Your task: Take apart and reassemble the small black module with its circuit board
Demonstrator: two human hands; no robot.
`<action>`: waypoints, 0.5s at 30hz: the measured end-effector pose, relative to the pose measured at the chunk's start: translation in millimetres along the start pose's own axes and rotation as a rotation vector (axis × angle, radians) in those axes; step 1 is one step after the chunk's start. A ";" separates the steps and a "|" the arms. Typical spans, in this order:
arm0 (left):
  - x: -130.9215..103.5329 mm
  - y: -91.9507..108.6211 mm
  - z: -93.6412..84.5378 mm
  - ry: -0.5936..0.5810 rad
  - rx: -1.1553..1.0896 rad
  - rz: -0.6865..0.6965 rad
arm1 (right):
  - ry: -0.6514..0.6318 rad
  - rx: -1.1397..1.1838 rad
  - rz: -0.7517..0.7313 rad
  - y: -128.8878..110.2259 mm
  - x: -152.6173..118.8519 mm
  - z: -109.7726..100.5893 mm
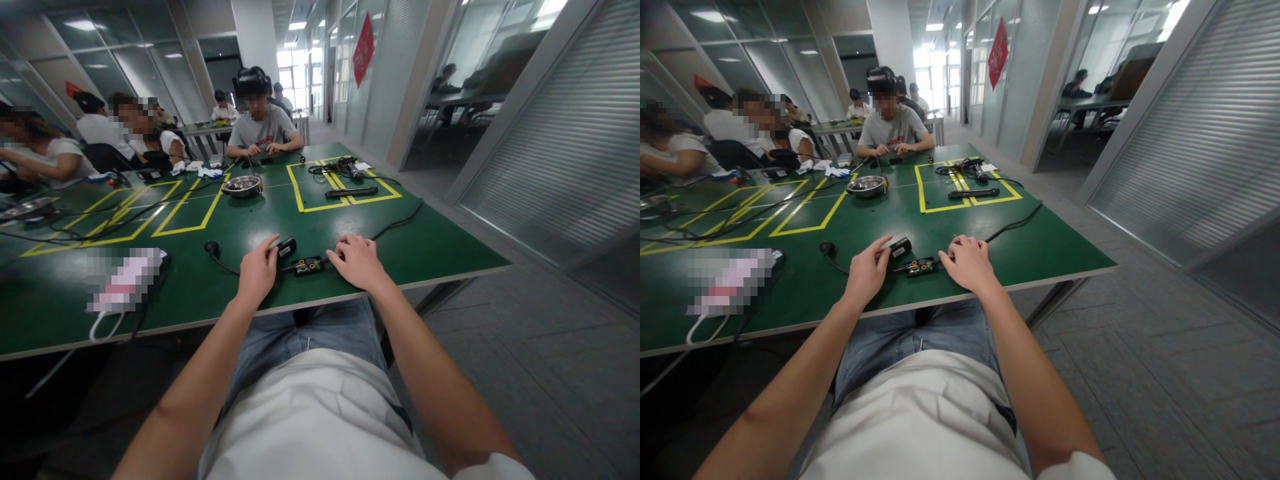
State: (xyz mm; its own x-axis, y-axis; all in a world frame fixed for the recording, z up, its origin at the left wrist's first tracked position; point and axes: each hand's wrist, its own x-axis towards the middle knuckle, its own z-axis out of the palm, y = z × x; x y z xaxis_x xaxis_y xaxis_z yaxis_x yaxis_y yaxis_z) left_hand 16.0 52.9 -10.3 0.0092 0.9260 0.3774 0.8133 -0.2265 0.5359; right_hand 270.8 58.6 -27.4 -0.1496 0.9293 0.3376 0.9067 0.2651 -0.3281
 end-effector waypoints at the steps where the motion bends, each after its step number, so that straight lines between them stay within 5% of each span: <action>1: -0.1 0.9 -0.4 0.005 0.034 0.006 | 0.005 0.003 0.011 -0.3 0.3 0.2; 9: 1.9 6.4 1.3 -0.073 0.253 0.009 | 0.013 0.029 0.084 -2.9 2.0 -0.1; 15: 2.3 3.1 -3.0 -0.158 0.134 0.065 | 0.028 0.019 0.078 -3.0 1.9 0.8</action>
State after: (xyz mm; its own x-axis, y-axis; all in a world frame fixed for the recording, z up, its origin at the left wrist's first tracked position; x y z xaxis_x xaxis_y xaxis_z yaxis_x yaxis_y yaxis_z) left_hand 16.8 53.4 -5.4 0.1467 0.9491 0.2786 0.8780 -0.2547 0.4053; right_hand 267.5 59.8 -26.5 -0.0674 0.9398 0.3349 0.9073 0.1974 -0.3714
